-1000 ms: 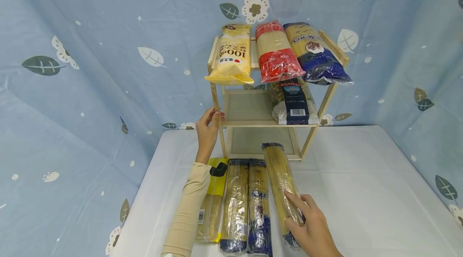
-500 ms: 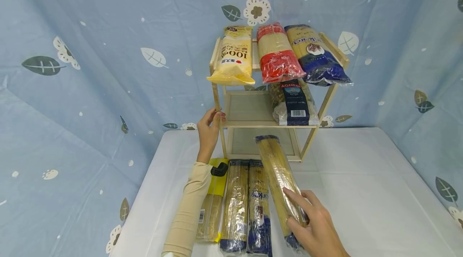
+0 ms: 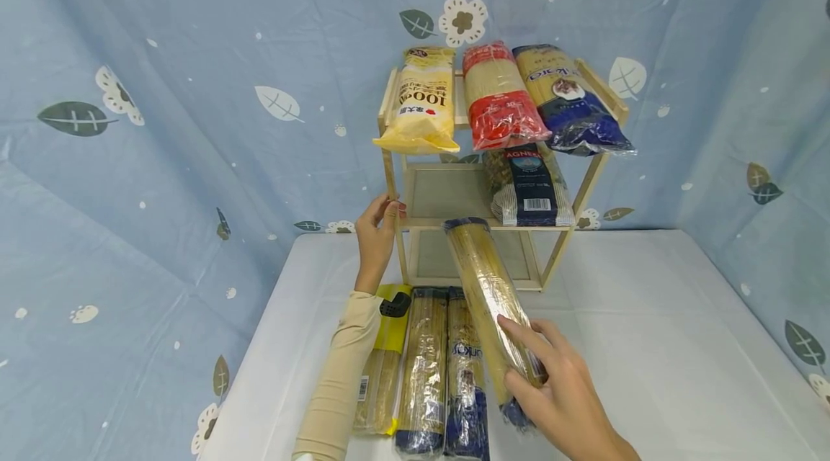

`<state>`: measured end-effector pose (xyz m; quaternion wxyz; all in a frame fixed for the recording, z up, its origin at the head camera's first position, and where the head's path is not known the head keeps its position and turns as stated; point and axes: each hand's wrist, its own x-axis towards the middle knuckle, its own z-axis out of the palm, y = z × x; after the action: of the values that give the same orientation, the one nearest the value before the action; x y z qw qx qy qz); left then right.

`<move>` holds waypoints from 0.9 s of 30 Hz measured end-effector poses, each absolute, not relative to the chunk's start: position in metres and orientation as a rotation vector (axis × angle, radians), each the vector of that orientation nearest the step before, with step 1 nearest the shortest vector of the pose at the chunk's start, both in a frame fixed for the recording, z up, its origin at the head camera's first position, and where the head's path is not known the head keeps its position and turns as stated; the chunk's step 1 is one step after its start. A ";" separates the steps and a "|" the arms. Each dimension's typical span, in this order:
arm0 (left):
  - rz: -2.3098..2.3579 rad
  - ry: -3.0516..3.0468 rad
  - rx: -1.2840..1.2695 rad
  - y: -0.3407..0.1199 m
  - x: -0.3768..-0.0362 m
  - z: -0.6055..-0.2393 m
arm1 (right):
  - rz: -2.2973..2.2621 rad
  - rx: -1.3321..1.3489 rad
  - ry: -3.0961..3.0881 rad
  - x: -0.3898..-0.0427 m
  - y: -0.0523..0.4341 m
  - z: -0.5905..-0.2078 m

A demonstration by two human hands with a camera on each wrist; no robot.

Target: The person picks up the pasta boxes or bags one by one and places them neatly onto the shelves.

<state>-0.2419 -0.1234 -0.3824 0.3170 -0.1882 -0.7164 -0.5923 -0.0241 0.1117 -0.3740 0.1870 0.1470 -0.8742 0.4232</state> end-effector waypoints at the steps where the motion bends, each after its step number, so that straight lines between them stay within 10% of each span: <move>1: -1.558 -1.887 -0.494 -0.124 -0.242 -0.382 | 1.192 0.409 -2.465 -0.027 0.110 -0.372; 27: -1.552 -1.897 -0.484 -0.125 -0.242 -0.384 | 1.252 0.463 -2.439 -0.175 0.077 -0.341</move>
<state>-0.2417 -0.1246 -0.3838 0.3164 -0.1836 -0.7203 -0.5894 -0.1747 0.0765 -0.3411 0.1794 0.1637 -0.8630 0.4431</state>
